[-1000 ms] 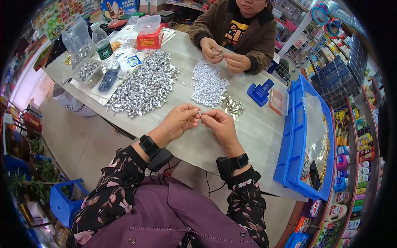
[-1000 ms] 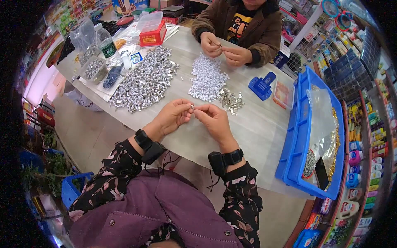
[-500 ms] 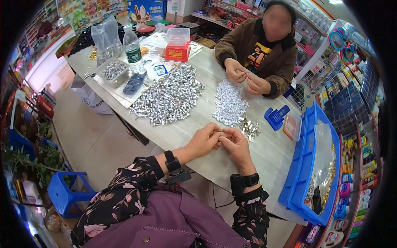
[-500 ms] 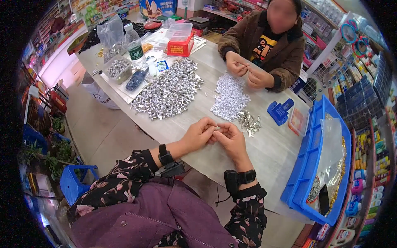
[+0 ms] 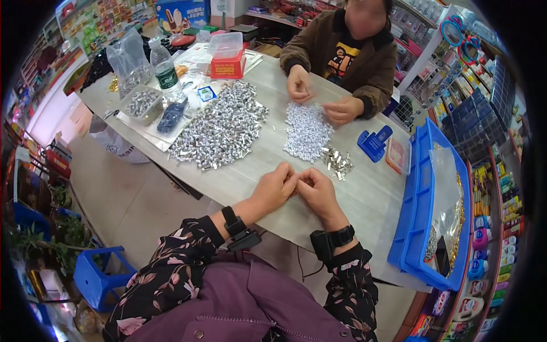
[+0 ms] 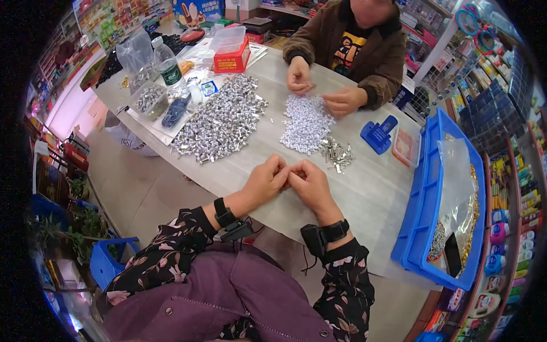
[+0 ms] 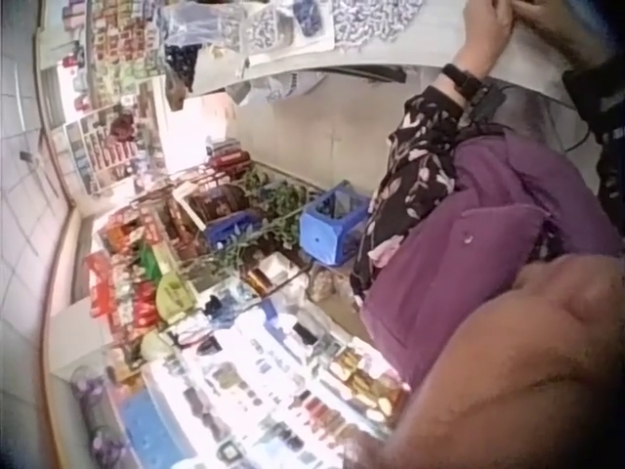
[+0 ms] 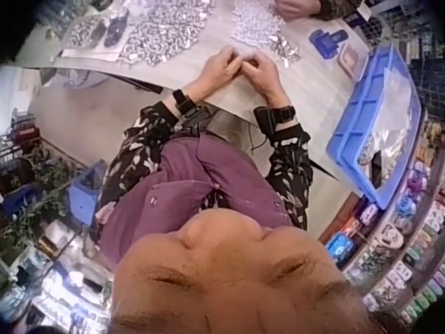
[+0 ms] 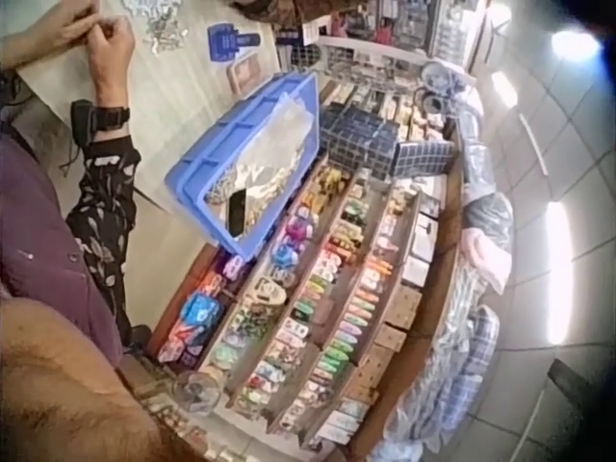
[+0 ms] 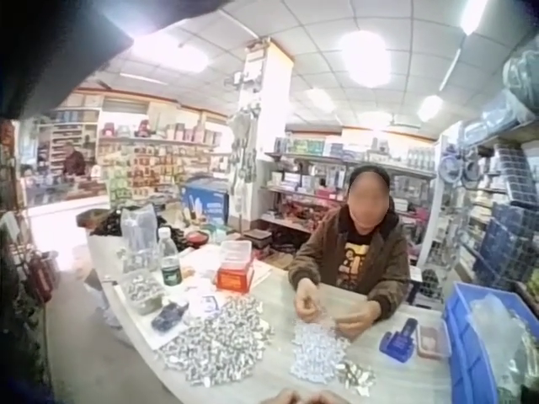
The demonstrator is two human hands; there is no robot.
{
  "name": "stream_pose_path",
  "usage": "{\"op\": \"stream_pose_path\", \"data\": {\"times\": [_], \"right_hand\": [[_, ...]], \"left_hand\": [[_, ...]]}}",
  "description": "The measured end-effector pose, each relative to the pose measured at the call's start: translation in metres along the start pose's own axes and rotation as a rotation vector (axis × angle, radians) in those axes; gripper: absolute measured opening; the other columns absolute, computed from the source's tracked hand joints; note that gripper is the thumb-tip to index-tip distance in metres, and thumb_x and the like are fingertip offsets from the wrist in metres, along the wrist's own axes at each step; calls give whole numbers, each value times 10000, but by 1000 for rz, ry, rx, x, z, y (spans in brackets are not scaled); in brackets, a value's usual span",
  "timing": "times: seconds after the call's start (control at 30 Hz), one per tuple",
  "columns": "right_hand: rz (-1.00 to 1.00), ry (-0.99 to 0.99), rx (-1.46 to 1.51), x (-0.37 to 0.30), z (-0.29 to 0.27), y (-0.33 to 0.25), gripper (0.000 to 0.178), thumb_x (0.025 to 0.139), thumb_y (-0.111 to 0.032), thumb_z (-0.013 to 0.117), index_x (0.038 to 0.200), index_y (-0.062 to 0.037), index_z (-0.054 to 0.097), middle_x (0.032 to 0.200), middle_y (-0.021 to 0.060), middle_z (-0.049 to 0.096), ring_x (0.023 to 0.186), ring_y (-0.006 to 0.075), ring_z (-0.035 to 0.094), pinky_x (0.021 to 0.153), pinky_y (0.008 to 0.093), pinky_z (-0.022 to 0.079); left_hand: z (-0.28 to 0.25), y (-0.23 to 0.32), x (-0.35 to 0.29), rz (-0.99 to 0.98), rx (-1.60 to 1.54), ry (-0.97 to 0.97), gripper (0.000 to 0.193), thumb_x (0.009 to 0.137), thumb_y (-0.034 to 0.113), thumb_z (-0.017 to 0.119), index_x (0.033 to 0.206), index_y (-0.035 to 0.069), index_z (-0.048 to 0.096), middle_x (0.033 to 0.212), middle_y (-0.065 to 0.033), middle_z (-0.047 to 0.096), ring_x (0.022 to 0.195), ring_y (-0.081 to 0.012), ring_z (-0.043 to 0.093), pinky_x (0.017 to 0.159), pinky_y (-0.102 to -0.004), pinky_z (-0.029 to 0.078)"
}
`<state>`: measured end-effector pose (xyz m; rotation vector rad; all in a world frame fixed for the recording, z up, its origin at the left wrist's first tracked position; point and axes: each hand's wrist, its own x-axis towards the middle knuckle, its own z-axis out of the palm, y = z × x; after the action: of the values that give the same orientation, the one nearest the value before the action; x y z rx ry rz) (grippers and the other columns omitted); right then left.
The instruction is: The person picks up a metal piece and a white plastic piece by hand, joins them together, and places the assembled unit into a small tray, repeating the process.
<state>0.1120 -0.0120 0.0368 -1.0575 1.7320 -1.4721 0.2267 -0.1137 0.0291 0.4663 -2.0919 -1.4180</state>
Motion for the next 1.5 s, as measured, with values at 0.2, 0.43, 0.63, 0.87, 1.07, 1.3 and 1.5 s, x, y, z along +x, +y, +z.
{"op": "stream_pose_path", "data": {"times": [0.2, 0.43, 0.63, 0.87, 1.07, 1.3, 1.5], "right_hand": [[-8, 8, 25, 3, 10, -9, 160, 811, -83, 625, 928, 15, 577, 770, 58, 635, 734, 108, 615, 648, 226, 489], [-117, 265, -104, 11, -33, 0, 195, 813, -139, 625, 966, -17, 623, 787, 58, 640, 737, 115, 609, 653, 246, 480], [-37, 421, -577, 2, -58, -3, 174, 783, -208, 629, 877, -65, 661, 830, 103, 645, 742, 199, 628, 668, 293, 481], [-8, 432, -867, -3, -57, 4, 169, 739, -241, 619, 818, -96, 655, 782, 103, 643, 722, 269, 618, 656, 350, 480], [23, 460, -726, -2, -58, -3, 193, 737, -263, 612, 835, -103, 654, 758, 107, 639, 721, 273, 616, 647, 364, 477], [49, 450, -842, -2, -64, -1, 232, 736, -292, 616, 839, -85, 644, 761, 126, 637, 728, 301, 614, 642, 371, 472], [83, 450, -825, -6, -60, -7, 229, 722, -289, 645, 818, -81, 649, 720, 103, 641, 685, 261, 621, 622, 352, 473]], "left_hand": [[-6, -9, 6, -87, -221, 12, 129, 882, 142, 546, 894, 23, 497, 659, -51, 582, 562, -105, 559, 470, -232, 425], [-78, -29, 41, 22, 257, 22, 135, 854, 147, 566, 908, 26, 538, 734, -45, 581, 542, -86, 519, 465, -239, 426], [-111, -9, 50, -95, 752, -53, 171, 836, 146, 561, 980, 54, 578, 761, -117, 597, 685, -202, 590, 626, -302, 468], [-28, 3, 63, 191, 626, -197, 188, 815, 145, 569, 977, 49, 578, 840, -146, 601, 780, -286, 609, 670, -376, 475], [-15, -15, 83, 201, 817, -201, 168, 775, 145, 570, 889, 21, 565, 907, -193, 601, 831, -360, 576, 719, -418, 459], [-18, -16, 85, 97, 692, -257, 148, 763, 90, 489, 847, -8, 562, 838, -230, 594, 824, -402, 571, 727, -469, 451], [-23, -13, 77, 110, 667, -297, 150, 745, 62, 486, 854, -11, 560, 828, -242, 600, 784, -417, 576, 697, -469, 460]]}}
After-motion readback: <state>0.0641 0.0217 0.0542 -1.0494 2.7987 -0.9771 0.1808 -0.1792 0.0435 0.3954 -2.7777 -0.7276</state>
